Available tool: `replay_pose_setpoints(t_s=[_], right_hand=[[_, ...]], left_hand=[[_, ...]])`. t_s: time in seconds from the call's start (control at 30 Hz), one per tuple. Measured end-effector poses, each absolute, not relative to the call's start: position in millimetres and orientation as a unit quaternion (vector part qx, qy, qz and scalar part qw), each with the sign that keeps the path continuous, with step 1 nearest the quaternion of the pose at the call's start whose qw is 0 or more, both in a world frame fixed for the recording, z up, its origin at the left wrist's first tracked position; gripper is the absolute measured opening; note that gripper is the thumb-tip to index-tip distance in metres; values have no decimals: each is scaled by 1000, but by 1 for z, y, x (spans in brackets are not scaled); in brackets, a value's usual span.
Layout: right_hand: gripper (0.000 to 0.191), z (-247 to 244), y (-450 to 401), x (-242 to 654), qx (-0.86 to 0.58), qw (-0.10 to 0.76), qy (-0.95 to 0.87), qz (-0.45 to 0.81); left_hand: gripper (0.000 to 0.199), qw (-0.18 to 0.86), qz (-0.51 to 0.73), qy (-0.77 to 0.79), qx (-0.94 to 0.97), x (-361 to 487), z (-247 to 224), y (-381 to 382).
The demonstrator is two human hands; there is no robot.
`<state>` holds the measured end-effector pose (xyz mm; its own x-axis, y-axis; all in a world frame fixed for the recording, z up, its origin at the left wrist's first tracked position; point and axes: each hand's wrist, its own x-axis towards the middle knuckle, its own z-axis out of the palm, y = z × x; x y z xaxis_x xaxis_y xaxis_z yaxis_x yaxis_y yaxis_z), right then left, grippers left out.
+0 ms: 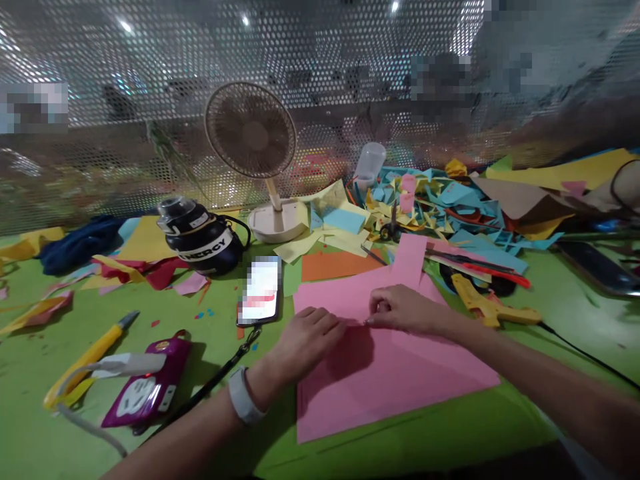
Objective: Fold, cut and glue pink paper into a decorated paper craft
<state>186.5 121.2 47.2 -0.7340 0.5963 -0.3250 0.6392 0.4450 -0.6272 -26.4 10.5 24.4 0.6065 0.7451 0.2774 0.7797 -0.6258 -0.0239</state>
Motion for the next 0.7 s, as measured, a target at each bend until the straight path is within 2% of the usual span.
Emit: replay_pose_setpoints(t_s=[0.13,0.27,0.57,0.7], right_hand=[[22,39,98,195,294,-72,930,-206],[13,29,83,198,257,-95,953,-125],[20,22,83,198,248,-81,963,-63],[20,23,85,194,248,-79,963,-65]], left_hand=[[26,44,-139,-454,-879,-24,17,10],[24,11,-143,-466,-873,-24,17,9],[28,0,-178,-474,-862,-26,18,8],[26,-37,-201,-514,-833,-26,19,10]])
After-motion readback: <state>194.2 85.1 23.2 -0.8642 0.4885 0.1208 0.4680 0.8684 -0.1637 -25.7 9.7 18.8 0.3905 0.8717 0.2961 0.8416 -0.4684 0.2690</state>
